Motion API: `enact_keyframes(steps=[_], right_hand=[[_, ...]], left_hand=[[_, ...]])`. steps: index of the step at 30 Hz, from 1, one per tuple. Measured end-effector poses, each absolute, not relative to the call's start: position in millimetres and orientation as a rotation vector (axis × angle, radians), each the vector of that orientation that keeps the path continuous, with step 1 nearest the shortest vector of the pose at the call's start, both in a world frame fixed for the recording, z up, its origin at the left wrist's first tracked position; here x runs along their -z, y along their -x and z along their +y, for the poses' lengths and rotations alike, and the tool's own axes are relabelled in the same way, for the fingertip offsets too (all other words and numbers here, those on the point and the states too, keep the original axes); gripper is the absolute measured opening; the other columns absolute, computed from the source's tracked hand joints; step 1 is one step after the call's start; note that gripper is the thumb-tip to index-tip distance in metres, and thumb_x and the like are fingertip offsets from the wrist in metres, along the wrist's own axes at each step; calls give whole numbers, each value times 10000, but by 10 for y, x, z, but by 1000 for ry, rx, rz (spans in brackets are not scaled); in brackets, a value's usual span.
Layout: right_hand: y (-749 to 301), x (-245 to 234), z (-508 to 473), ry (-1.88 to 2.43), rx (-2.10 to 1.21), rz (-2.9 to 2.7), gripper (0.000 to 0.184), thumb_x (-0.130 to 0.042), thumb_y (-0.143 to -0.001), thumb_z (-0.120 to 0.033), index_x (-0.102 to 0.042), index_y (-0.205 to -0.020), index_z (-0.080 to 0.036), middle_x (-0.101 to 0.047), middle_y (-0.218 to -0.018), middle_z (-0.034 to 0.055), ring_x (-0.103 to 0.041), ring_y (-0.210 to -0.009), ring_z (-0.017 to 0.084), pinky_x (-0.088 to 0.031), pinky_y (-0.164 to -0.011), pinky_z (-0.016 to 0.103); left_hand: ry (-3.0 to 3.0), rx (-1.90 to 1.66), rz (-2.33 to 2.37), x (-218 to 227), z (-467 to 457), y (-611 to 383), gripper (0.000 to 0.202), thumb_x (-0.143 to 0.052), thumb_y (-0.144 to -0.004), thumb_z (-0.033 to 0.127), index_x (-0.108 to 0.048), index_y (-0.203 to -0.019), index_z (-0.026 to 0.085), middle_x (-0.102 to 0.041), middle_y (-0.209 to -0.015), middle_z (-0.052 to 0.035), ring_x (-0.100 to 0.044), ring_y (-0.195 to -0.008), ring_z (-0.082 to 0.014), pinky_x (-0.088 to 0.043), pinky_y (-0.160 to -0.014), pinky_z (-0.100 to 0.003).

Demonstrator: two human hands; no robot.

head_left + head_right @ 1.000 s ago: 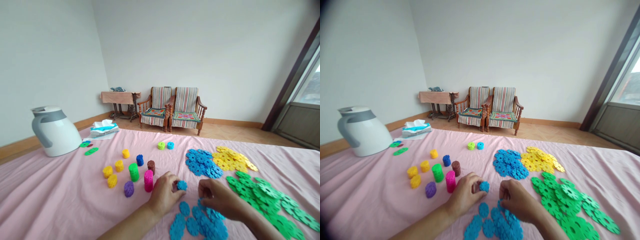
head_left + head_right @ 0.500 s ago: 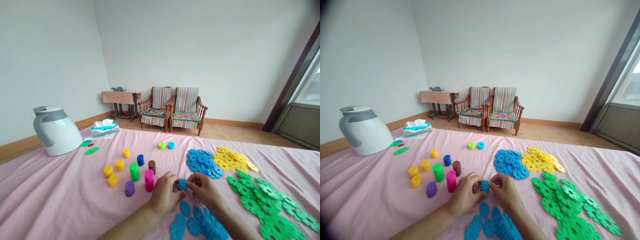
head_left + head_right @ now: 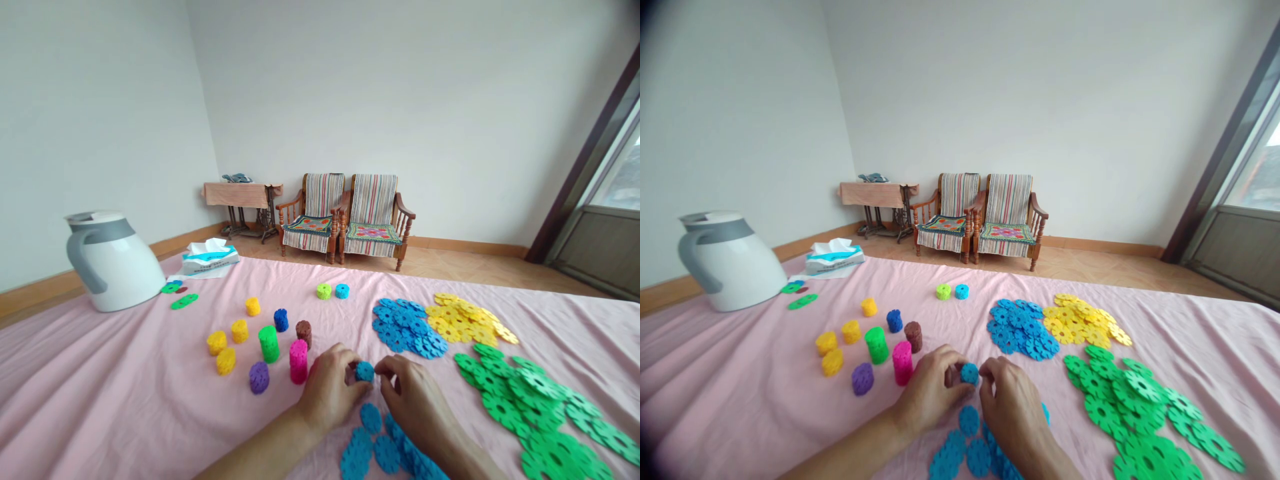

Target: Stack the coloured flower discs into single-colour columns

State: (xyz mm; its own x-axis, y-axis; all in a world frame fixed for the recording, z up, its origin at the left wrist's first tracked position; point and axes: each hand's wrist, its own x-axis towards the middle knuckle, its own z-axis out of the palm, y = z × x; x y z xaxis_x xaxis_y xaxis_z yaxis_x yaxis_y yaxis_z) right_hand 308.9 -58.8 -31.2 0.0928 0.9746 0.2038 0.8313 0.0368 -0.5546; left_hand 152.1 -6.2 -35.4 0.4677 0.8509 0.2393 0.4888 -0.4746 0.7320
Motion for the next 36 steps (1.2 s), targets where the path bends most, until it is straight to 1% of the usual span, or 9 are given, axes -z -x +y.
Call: enact_keyframes(steps=[6, 9, 12, 16, 21, 24, 27, 32, 36], right_hand=[[-3155, 230, -554, 1814, -356, -1757, 256, -415, -782, -172, -659, -858, -193, -680, -802, 35, -599, -680, 163, -410, -659, 283], [-3366, 129, -558, 1898, -331, -1797, 204, -426, -769, -182, -626, -799, -200, -662, -736, 26, -590, -688, 171, -385, -629, 278], [-3644, 32, -633, 2000, -378, -1916, 112, -485, -720, -193, -585, -770, -203, -648, -760, 24, -578, -737, 182, -376, -648, 280], [-3874, -33, -771, 2058, -582, -2074, 247, -543, -597, -148, -579, -837, -197, -639, -895, 35, -558, -809, 188, -383, -710, 285], [-3881, -57, -811, 2050, -634, -2122, 259, -533, -569, -123, -582, -813, -194, -629, -893, 37, -545, -822, 182, -389, -720, 269], [-3876, -79, -778, 2030, -633, -2071, 204, -534, -586, -114, -591, -767, -188, -640, -839, 34, -551, -776, 170, -391, -681, 256], [-3863, -85, -711, 1990, -660, -1963, 96, -515, -661, -139, -596, -688, -182, -640, -697, 25, -552, -665, 155, -376, -599, 251], [-3627, 12, -556, 1715, -625, -1696, 157, -556, -739, -295, -678, -728, -196, -662, -700, 9, -559, -670, 151, -387, -614, 256], [-3282, 102, -496, 1557, -796, -1509, 214, -569, -736, -367, -660, -687, -180, -565, -570, -24, -498, -572, 120, -352, -532, 235]], left_hand=[[-2145, -808, 1118, 356, -62, -1518, 133, -733, -654, 202, -661, -764, 185, -559, -745, 22, -514, -654, -128, -340, -570, -223], [-2140, -803, 1113, 363, -57, -1518, 146, -744, -648, 192, -669, -774, 190, -562, -746, 25, -516, -647, -124, -346, -568, -220], [-2147, -811, 1105, 373, -56, -1518, 166, -754, -647, 200, -681, -795, 199, -569, -751, 26, -520, -642, -125, -349, -562, -220], [-2123, -834, 1107, 376, -62, -1519, 272, -786, -631, 230, -686, -882, 208, -601, -809, 15, -530, -654, -134, -374, -591, -229], [-2110, -831, 1098, 345, -71, -1522, 285, -788, -639, 237, -689, -905, 209, -605, -818, 10, -534, -644, -134, -386, -603, -233], [-2123, -823, 1094, 326, -78, -1523, 211, -773, -650, 218, -696, -845, 207, -590, -779, 15, -535, -642, -132, -379, -592, -228], [-2131, -817, 1086, 320, -86, -1523, 165, -756, -661, 199, -697, -814, 204, -581, -758, 17, -535, -647, -131, -374, -587, -223], [-2132, -816, 1086, 333, -75, -1522, 173, -743, -671, 207, -694, -837, 203, -582, -756, 18, -528, -634, -126, -369, -578, -223], [-2138, -818, 1082, 350, -64, -1520, 161, -732, -675, 212, -685, -828, 195, -576, -751, 13, -529, -650, -137, -363, -572, -227]])
